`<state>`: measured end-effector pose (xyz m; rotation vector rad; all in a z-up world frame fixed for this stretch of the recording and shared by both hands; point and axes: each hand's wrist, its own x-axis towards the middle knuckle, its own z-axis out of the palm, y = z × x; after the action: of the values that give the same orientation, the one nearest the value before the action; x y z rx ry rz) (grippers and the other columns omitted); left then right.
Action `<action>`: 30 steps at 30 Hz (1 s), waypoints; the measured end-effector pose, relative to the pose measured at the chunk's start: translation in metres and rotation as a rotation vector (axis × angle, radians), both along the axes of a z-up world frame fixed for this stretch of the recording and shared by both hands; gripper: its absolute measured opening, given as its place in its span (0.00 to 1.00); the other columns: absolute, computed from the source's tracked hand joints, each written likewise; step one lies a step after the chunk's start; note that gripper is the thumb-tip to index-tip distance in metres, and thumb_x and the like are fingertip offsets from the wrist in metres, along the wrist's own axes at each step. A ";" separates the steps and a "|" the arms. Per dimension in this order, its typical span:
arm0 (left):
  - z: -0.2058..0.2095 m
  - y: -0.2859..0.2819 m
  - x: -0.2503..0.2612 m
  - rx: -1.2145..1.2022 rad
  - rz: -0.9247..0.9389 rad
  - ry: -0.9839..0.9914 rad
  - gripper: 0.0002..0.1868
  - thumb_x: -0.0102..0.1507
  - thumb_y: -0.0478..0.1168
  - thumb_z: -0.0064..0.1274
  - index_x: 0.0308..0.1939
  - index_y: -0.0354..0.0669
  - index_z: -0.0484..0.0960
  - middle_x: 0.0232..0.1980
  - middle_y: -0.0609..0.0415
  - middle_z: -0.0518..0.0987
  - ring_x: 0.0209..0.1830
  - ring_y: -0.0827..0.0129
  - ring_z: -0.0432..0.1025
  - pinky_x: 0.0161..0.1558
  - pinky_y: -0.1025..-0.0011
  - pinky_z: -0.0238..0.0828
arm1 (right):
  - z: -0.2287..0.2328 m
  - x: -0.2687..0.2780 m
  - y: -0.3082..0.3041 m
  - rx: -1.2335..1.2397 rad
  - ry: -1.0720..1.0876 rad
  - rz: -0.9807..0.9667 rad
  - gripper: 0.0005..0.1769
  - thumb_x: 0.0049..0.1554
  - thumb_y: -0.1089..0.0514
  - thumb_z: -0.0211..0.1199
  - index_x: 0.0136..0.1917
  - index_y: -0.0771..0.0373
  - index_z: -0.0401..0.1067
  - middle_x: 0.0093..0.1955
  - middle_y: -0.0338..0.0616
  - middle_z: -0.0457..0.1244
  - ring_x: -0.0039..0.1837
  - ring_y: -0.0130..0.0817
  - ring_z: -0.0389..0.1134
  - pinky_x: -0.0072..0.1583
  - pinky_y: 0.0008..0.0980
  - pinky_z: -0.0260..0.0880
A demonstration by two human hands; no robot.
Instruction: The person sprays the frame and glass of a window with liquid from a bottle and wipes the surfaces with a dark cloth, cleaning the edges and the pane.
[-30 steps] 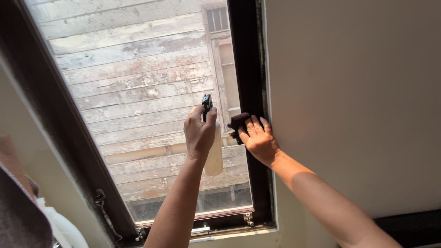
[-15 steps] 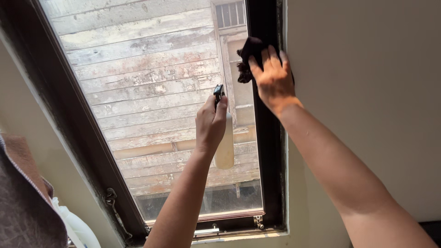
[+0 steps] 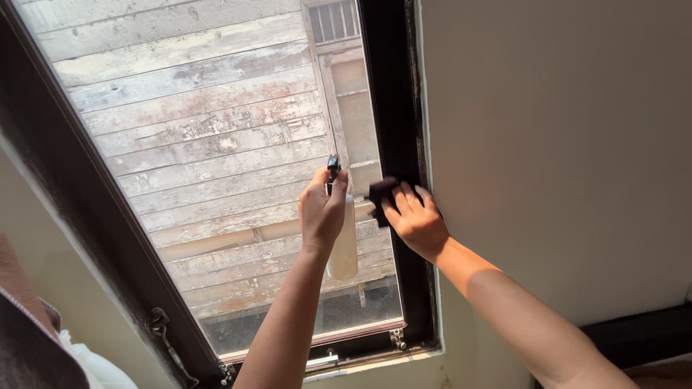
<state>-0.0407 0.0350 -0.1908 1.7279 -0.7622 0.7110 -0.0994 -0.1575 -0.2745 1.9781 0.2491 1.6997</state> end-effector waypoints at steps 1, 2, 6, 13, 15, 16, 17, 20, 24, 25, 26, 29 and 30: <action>0.001 0.004 -0.004 -0.001 0.001 -0.001 0.27 0.67 0.60 0.48 0.50 0.40 0.82 0.41 0.48 0.84 0.37 0.62 0.78 0.41 0.64 0.71 | -0.002 -0.004 0.000 -0.001 -0.001 0.001 0.17 0.56 0.60 0.58 0.57 0.58 0.78 0.59 0.54 0.69 0.64 0.44 0.71 0.67 0.44 0.65; 0.002 0.008 -0.008 0.015 -0.029 0.079 0.26 0.67 0.60 0.46 0.46 0.40 0.83 0.36 0.48 0.84 0.35 0.62 0.78 0.39 0.64 0.72 | -0.003 -0.007 0.000 -0.041 0.002 0.019 0.14 0.56 0.59 0.59 0.55 0.58 0.78 0.59 0.53 0.69 0.64 0.42 0.70 0.63 0.42 0.65; 0.010 0.020 -0.012 0.043 -0.124 0.201 0.24 0.66 0.58 0.43 0.40 0.41 0.82 0.27 0.50 0.83 0.30 0.62 0.80 0.36 0.63 0.73 | 0.015 -0.012 0.001 -0.223 0.058 0.052 0.08 0.53 0.58 0.61 0.45 0.60 0.78 0.52 0.52 0.70 0.59 0.42 0.72 0.50 0.34 0.66; 0.003 0.034 0.010 0.019 -0.106 0.081 0.20 0.64 0.51 0.40 0.42 0.38 0.78 0.29 0.45 0.80 0.31 0.57 0.75 0.38 0.59 0.69 | 0.108 0.003 0.002 -0.012 -0.107 -0.120 0.05 0.64 0.71 0.63 0.52 0.64 0.76 0.45 0.47 0.65 0.59 0.42 0.70 0.48 0.34 0.66; -0.001 0.037 0.015 0.055 -0.129 0.006 0.21 0.69 0.53 0.39 0.42 0.37 0.77 0.33 0.44 0.80 0.36 0.57 0.75 0.42 0.60 0.69 | 0.130 0.009 0.004 0.052 -0.148 -0.067 0.13 0.58 0.69 0.62 0.56 0.62 0.76 0.52 0.50 0.66 0.61 0.45 0.69 0.53 0.37 0.69; -0.003 0.037 0.018 0.058 -0.129 0.009 0.21 0.69 0.53 0.39 0.42 0.37 0.77 0.33 0.44 0.80 0.36 0.57 0.75 0.42 0.60 0.69 | 0.135 0.011 0.007 0.115 -0.189 -0.014 0.21 0.53 0.67 0.61 0.61 0.60 0.75 0.58 0.54 0.67 0.64 0.48 0.68 0.58 0.40 0.72; -0.006 0.038 0.020 0.073 -0.167 0.044 0.21 0.70 0.52 0.40 0.46 0.36 0.76 0.35 0.43 0.80 0.38 0.56 0.76 0.44 0.61 0.70 | 0.134 0.014 0.011 0.119 -0.183 -0.015 0.21 0.53 0.67 0.61 0.61 0.60 0.75 0.58 0.54 0.67 0.64 0.48 0.68 0.58 0.40 0.72; -0.016 0.040 0.027 0.066 -0.204 -0.022 0.22 0.70 0.52 0.44 0.53 0.36 0.75 0.43 0.43 0.81 0.43 0.55 0.76 0.48 0.63 0.70 | 0.121 0.022 0.014 0.145 -0.151 -0.113 0.25 0.48 0.64 0.60 0.61 0.57 0.76 0.60 0.55 0.67 0.61 0.47 0.69 0.53 0.42 0.72; -0.022 0.034 0.038 -0.021 -0.198 -0.098 0.25 0.70 0.53 0.49 0.62 0.37 0.76 0.55 0.44 0.80 0.54 0.57 0.75 0.56 0.65 0.69 | 0.066 0.018 0.011 0.035 -0.098 -0.136 0.19 0.55 0.64 0.60 0.60 0.58 0.77 0.59 0.54 0.67 0.59 0.45 0.69 0.54 0.38 0.71; -0.022 0.033 0.038 -0.022 -0.206 -0.094 0.25 0.70 0.53 0.49 0.62 0.37 0.76 0.55 0.44 0.80 0.54 0.57 0.75 0.56 0.65 0.69 | 0.056 0.017 0.009 -0.011 -0.069 -0.099 0.17 0.55 0.63 0.60 0.59 0.60 0.77 0.58 0.53 0.67 0.59 0.45 0.69 0.54 0.37 0.71; -0.022 0.033 0.038 -0.044 -0.267 0.045 0.27 0.69 0.54 0.49 0.63 0.39 0.75 0.53 0.46 0.81 0.52 0.60 0.75 0.54 0.65 0.69 | 0.046 0.014 0.008 -0.011 -0.065 -0.107 0.17 0.55 0.63 0.60 0.59 0.60 0.77 0.58 0.53 0.67 0.59 0.45 0.69 0.54 0.37 0.71; -0.016 0.029 0.036 -0.026 -0.294 0.241 0.29 0.67 0.56 0.48 0.67 0.43 0.72 0.48 0.47 0.81 0.46 0.65 0.74 0.48 0.65 0.71 | 0.037 0.007 0.003 -0.098 0.026 -0.071 0.15 0.57 0.62 0.60 0.57 0.64 0.76 0.56 0.56 0.68 0.57 0.43 0.68 0.52 0.35 0.69; -0.015 0.026 0.037 0.013 -0.255 0.304 0.30 0.67 0.57 0.47 0.68 0.46 0.70 0.44 0.46 0.79 0.42 0.67 0.74 0.44 0.65 0.72 | 0.037 0.003 0.001 -0.095 0.059 -0.045 0.14 0.57 0.61 0.60 0.56 0.63 0.76 0.54 0.53 0.69 0.56 0.41 0.69 0.52 0.37 0.67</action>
<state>-0.0040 0.0607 -0.2059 1.6626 -0.7559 0.2622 -0.0960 -0.1565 -0.2373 1.9516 0.2980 1.5739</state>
